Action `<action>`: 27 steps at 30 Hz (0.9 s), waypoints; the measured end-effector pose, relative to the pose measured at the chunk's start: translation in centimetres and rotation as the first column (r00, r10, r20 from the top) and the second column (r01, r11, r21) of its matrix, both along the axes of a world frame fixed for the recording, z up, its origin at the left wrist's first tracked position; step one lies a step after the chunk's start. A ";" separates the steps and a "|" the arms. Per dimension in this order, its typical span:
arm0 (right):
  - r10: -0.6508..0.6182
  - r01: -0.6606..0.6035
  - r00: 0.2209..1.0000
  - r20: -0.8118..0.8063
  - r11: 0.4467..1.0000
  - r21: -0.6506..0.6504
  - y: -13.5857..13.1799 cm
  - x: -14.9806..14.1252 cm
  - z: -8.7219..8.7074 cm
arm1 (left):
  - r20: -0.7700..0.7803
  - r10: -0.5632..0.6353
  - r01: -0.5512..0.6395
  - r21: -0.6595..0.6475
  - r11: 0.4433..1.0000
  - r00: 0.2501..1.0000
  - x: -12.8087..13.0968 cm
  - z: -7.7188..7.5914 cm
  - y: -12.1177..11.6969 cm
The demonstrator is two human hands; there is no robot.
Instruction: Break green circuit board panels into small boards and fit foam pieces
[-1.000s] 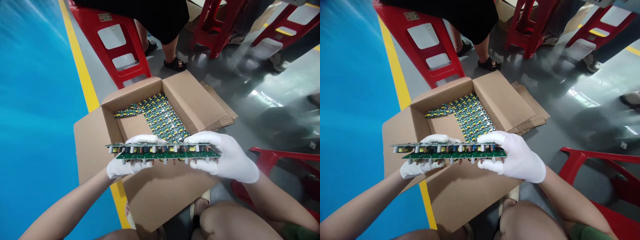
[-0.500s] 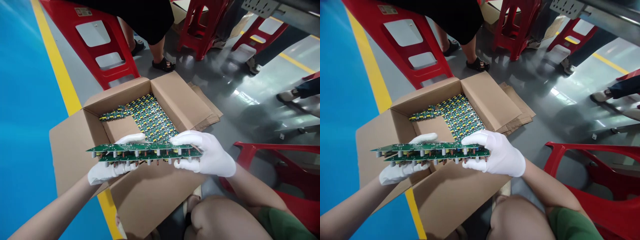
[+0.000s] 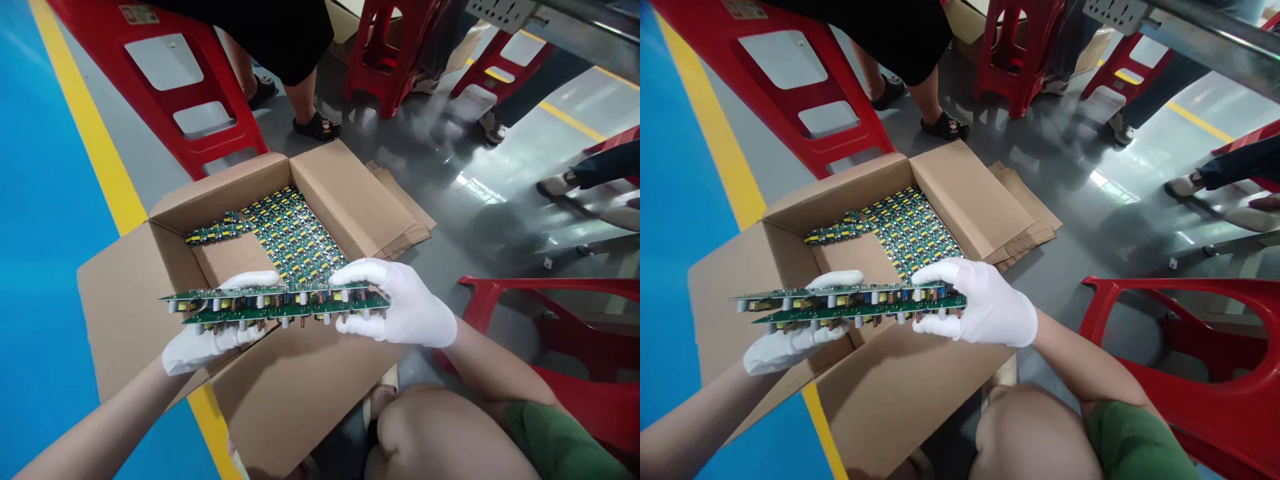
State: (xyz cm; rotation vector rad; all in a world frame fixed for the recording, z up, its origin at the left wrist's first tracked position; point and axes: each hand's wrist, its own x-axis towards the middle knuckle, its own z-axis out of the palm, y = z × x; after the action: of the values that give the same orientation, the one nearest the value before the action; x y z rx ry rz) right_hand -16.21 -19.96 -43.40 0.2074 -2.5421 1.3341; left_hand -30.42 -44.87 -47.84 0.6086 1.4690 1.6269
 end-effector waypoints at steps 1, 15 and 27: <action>0.000 0.000 1.000 0.006 1.000 0.000 0.0 0.0 0.0 | -0.053 0.010 -0.011 -0.019 1.000 0.999 0.0 0.0 0.0; 0.003 -0.006 0.997 0.079 0.999 0.038 1.1 0.1 -0.8 | -0.265 -0.008 0.037 0.107 0.994 0.964 0.1 0.6 1.1; -0.042 0.055 0.978 0.202 0.997 -0.058 1.7 0.0 -2.1 | -0.335 -0.019 0.072 0.147 0.987 0.942 0.0 0.3 1.7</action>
State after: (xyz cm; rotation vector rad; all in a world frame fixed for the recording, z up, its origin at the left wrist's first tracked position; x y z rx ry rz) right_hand -16.26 -18.25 -45.53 -0.0024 -2.6434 1.4827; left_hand -30.39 -43.21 -47.49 1.0422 1.5577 1.6720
